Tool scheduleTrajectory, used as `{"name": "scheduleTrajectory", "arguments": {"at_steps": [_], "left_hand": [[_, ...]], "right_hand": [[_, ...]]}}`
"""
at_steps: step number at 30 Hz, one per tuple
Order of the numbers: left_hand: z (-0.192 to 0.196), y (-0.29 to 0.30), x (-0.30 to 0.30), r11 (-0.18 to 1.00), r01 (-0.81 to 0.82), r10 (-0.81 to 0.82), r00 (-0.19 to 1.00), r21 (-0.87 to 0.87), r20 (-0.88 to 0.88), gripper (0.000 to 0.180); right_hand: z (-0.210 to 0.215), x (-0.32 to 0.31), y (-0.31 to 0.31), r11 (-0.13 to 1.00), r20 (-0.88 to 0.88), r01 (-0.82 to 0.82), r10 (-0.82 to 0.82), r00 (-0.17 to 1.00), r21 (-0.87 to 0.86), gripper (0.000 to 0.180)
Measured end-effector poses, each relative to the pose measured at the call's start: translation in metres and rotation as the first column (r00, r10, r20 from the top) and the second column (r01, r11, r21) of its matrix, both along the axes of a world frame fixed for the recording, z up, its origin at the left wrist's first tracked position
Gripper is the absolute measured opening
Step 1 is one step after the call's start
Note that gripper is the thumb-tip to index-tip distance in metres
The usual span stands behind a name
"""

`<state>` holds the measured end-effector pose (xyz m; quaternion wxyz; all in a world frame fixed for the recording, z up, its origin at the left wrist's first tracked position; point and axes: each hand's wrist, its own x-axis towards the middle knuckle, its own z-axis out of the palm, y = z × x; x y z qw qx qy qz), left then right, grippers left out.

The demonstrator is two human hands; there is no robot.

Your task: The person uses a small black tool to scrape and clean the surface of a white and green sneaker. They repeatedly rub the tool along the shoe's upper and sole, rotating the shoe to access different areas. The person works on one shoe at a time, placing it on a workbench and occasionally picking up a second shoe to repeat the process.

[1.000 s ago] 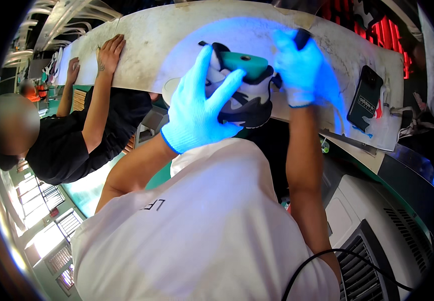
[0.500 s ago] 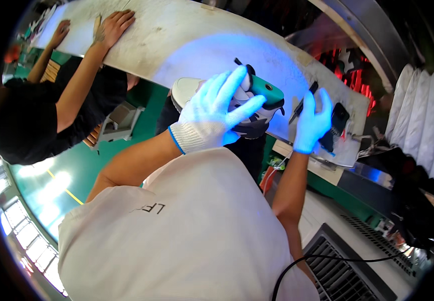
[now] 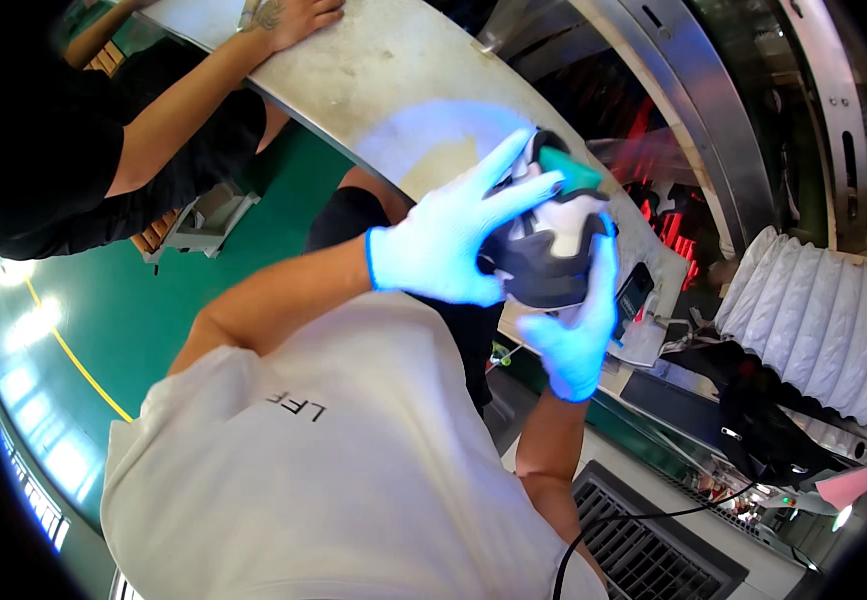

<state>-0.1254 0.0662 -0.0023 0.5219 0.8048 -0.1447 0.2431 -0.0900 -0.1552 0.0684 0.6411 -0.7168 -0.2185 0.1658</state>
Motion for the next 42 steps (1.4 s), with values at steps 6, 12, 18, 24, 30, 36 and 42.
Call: {"name": "scheduleTrajectory", "arguments": {"at_steps": [6,12,18,24,30,36,42], "left_hand": [[-0.011,-0.008,-0.061,0.985,-0.118,0.11,0.992,-0.126,-0.069,0.12],[-0.034,0.009,-0.07,0.974,-0.122,0.134,0.99,-0.193,0.053,0.123],[-0.009,0.013,-0.062,0.981,-0.097,0.083,0.992,-0.168,-0.09,0.129],[0.013,0.002,-0.056,0.996,-0.056,0.047,0.991,-0.073,-0.124,0.129],[0.014,-0.03,-0.058,0.98,-0.153,0.169,0.977,0.129,-0.127,0.127],[0.023,-0.027,-0.043,0.995,-0.073,0.08,0.99,0.063,-0.115,0.127],[0.004,-0.047,-0.031,0.993,-0.115,0.115,0.993,0.039,-0.005,0.117]], "right_hand": [[-0.02,-0.064,0.042,0.958,0.208,0.113,-0.058,0.976,-0.263,0.142],[-0.035,-0.06,0.045,0.959,0.394,0.013,0.105,0.913,-0.285,0.13],[-0.043,-0.045,0.029,0.987,0.263,-0.069,0.106,0.959,-0.145,0.12],[-0.029,-0.038,0.019,0.968,-0.086,-0.055,0.078,0.993,0.246,0.103],[-0.029,-0.037,0.001,0.965,-0.236,0.001,0.063,0.97,0.261,0.099],[-0.036,-0.039,0.002,0.948,-0.258,0.117,-0.039,0.965,0.295,0.098],[-0.032,-0.037,-0.015,0.918,-0.219,0.073,0.016,0.976,0.39,0.121]]}}
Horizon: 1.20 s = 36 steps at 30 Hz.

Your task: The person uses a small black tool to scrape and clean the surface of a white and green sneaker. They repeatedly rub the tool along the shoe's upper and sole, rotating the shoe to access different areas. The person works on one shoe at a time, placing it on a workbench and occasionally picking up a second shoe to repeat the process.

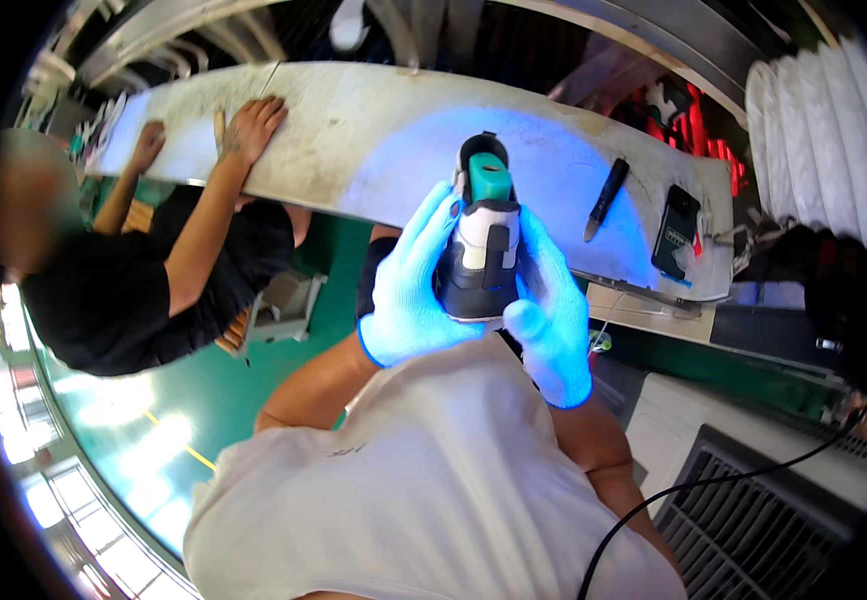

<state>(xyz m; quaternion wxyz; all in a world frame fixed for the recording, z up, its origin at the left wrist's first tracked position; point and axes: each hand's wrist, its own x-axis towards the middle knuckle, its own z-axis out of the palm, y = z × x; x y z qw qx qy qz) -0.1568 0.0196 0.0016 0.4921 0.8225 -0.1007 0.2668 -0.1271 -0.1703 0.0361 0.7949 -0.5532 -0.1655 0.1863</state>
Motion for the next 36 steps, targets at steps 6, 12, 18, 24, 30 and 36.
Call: {"name": "scheduleTrajectory", "arguments": {"at_steps": [6,12,18,24,30,36], "left_hand": [[-0.004,-0.018,0.015,0.932,0.085,-0.081,0.996,0.354,-0.027,0.091],[-0.027,0.028,0.071,0.875,0.188,-0.109,0.974,0.447,-0.198,0.107],[0.005,0.052,0.093,0.768,0.139,0.03,0.967,0.625,-0.252,0.091],[0.018,0.06,0.094,0.625,0.176,0.311,0.837,0.76,-0.45,0.083],[-0.007,0.049,0.103,0.804,0.019,0.295,0.855,0.595,-0.427,0.099],[-0.019,0.069,0.105,0.939,0.042,0.131,0.874,0.342,-0.467,0.1]], "right_hand": [[-0.009,-0.01,-0.012,0.877,0.033,0.304,-0.315,0.949,-0.373,0.093],[-0.039,0.048,-0.057,0.966,-0.021,0.152,-0.159,0.987,-0.209,0.081],[-0.042,0.136,-0.037,0.986,0.013,-0.03,0.033,0.999,-0.167,0.076],[-0.129,0.179,-0.05,0.031,0.869,0.878,-0.128,0.478,-0.478,0.079],[-0.129,0.16,-0.062,0.232,0.62,0.659,-0.222,0.752,-0.716,0.084],[-0.127,0.115,-0.063,0.698,0.382,0.399,-0.191,0.904,-0.595,0.042]]}}
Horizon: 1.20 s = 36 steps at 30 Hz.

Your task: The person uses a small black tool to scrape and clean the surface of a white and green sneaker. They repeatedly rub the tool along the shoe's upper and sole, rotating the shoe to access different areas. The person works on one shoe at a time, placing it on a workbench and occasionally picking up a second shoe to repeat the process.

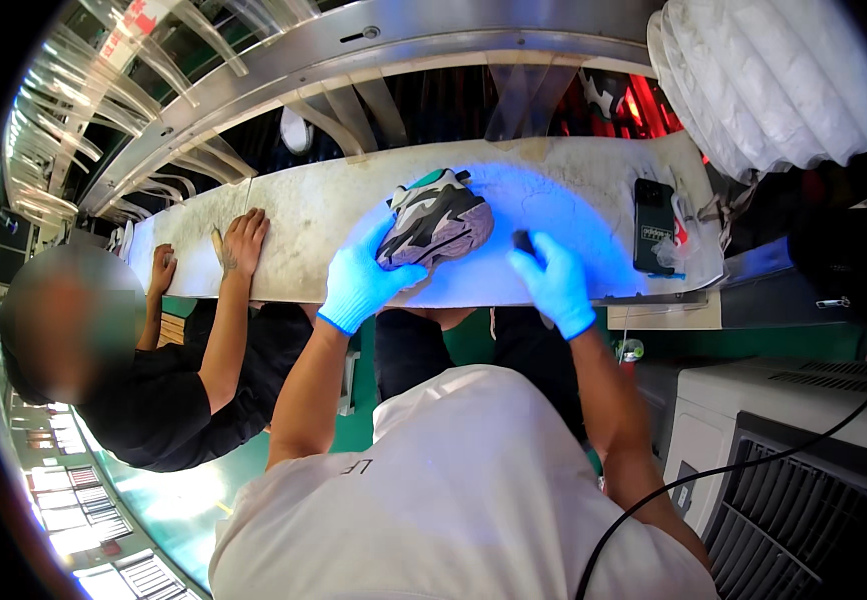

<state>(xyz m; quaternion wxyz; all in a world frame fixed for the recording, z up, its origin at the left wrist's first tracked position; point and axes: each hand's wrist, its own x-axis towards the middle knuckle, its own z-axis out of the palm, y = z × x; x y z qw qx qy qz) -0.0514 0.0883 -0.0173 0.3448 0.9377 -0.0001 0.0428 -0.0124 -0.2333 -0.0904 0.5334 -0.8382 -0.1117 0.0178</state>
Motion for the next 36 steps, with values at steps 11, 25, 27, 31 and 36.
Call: {"name": "scheduleTrajectory", "arguments": {"at_steps": [11,25,27,31,36], "left_hand": [[-0.002,0.003,0.002,0.999,-0.04,0.038,0.998,-0.03,-0.053,0.096],[0.0,-0.002,-0.003,0.998,-0.068,0.068,0.997,0.006,-0.038,0.095],[0.0,0.001,-0.01,0.999,-0.041,0.04,0.999,0.032,0.009,0.095],[-0.006,0.016,-0.013,0.993,0.006,-0.004,1.0,-0.12,0.012,0.096],[-0.058,0.03,-0.036,0.843,-0.093,0.088,0.996,-0.53,-0.034,0.08]], "right_hand": [[0.003,0.011,0.025,0.998,0.121,-0.006,0.014,0.993,-0.07,0.038],[0.014,0.016,0.006,0.901,-0.045,-0.111,0.101,0.994,-0.419,0.041],[0.026,0.024,-0.001,0.916,-0.013,0.045,-0.055,0.998,-0.399,0.044],[0.009,0.058,-0.028,0.847,0.167,0.387,-0.35,0.922,-0.365,0.075],[-0.026,0.071,-0.041,0.826,0.396,0.488,-0.363,0.843,-0.282,0.07]]}}
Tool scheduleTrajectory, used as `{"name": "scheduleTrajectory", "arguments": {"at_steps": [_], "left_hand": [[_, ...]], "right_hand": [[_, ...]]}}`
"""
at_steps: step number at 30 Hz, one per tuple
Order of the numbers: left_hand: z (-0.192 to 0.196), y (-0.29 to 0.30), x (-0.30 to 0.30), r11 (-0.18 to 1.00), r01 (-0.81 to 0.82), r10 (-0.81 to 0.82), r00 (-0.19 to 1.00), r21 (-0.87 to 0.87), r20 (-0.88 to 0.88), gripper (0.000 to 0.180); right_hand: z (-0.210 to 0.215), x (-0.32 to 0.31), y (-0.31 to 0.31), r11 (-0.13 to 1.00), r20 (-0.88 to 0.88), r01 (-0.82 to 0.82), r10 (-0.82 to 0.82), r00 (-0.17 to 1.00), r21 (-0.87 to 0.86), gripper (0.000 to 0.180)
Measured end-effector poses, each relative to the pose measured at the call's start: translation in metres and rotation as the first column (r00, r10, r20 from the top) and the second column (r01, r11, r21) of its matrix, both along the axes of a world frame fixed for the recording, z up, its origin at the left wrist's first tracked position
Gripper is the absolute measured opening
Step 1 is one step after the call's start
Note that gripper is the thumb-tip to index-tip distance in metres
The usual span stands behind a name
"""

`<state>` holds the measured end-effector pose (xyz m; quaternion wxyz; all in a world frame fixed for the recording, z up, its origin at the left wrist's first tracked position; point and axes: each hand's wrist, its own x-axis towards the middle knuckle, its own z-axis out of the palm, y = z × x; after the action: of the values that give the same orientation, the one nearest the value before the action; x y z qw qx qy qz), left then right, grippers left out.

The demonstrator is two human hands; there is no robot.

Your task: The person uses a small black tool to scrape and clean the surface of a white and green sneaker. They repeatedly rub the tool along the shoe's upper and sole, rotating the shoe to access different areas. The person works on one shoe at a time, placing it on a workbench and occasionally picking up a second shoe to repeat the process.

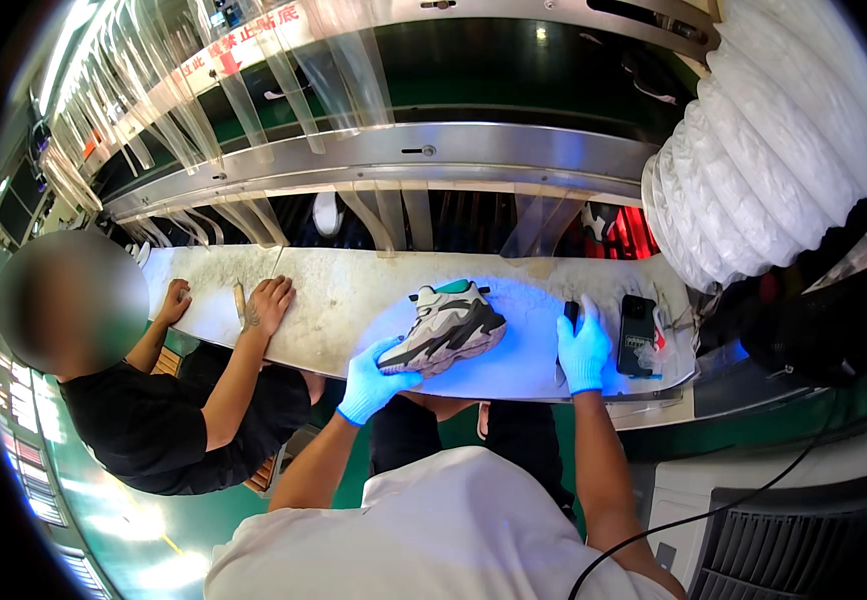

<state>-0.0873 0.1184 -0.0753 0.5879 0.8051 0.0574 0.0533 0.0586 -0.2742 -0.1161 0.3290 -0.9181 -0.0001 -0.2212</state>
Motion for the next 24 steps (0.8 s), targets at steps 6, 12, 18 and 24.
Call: {"name": "scheduleTrajectory", "arguments": {"at_steps": [6,12,18,24], "left_hand": [[0.018,-0.012,0.005,0.596,-0.206,0.18,0.976,-0.776,-0.121,0.052],[0.11,0.049,0.063,0.592,0.066,0.296,0.909,-0.803,0.293,0.035],[0.363,-0.004,0.155,0.897,-0.429,0.164,0.546,0.106,0.821,0.069],[0.476,-0.048,0.29,0.516,-0.639,-0.183,0.568,0.57,0.802,0.083]], "right_hand": [[0.004,-0.009,0.005,0.997,-0.051,0.019,-0.015,0.999,0.075,0.058],[-0.018,-0.003,0.004,0.97,-0.072,-0.008,0.027,0.997,0.245,0.056],[-0.011,-0.009,0.001,0.98,-0.104,-0.005,0.026,0.994,0.197,0.054],[-0.014,-0.008,-0.003,0.968,-0.129,-0.012,0.046,0.991,0.25,0.053]]}}
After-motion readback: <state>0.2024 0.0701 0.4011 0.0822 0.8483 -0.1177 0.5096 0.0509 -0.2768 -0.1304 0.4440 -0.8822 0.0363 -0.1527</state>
